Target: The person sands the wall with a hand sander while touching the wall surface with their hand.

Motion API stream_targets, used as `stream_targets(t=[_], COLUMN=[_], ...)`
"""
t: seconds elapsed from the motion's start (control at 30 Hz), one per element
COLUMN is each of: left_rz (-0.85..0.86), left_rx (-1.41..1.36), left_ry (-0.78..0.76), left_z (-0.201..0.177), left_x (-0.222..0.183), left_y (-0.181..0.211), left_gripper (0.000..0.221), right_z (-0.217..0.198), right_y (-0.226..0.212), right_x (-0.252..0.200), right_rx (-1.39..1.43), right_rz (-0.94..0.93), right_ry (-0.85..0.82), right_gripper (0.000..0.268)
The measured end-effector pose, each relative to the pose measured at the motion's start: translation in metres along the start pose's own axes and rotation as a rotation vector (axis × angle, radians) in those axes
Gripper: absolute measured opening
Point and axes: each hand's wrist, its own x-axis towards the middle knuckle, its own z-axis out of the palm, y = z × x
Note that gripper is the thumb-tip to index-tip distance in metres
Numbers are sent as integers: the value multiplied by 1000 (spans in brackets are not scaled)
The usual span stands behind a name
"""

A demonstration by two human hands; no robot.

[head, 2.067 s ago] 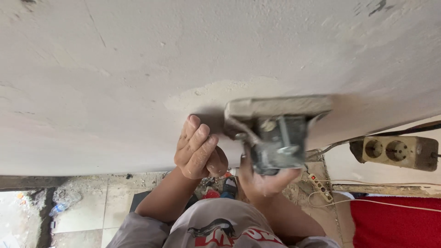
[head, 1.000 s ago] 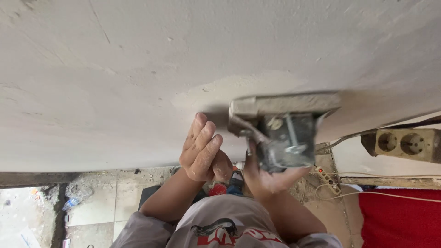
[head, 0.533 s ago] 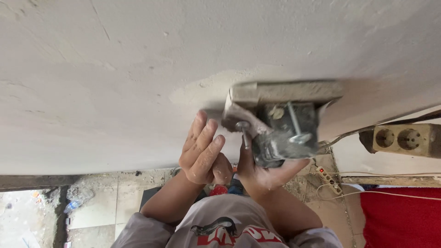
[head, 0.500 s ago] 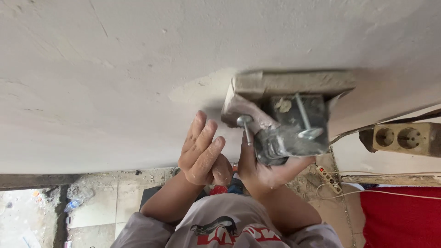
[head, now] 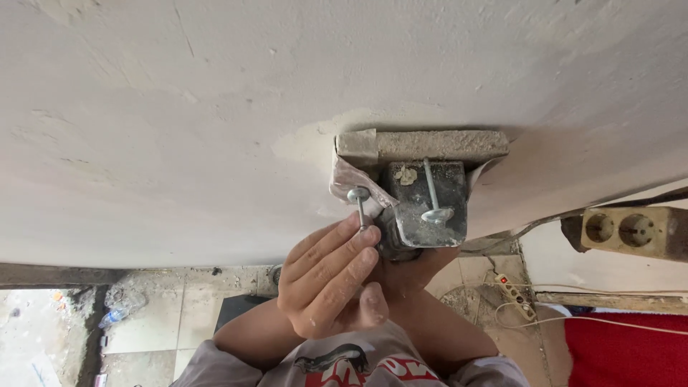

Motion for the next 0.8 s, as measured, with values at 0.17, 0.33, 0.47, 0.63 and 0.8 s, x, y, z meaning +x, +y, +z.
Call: stream_targets(t=[0.17, 0.33, 0.47, 0.63, 0.8], left_rz=[-57, -144, -176, -244, -191], left_rx=[150, 252, 201, 192, 189], left_ry=[166, 156, 108, 157, 170], left_z=[25, 28, 23, 31, 37], left_x=[13, 16, 13, 10, 5], left_y=[8, 17, 18, 26, 22], left_gripper=[31, 46, 56, 60, 60], right_z=[-4, -11, -37, -58, -81], right_y=[4, 7, -2, -38, -59], right_x=[4, 12, 32, 73, 105], right_rx=[-2, -28, -175, -8, -41], right_rz=[-5, -13, -74, 218, -107], right_ry=[-24, -84, -354, -773, -698], right_gripper=[59, 52, 47, 41, 36])
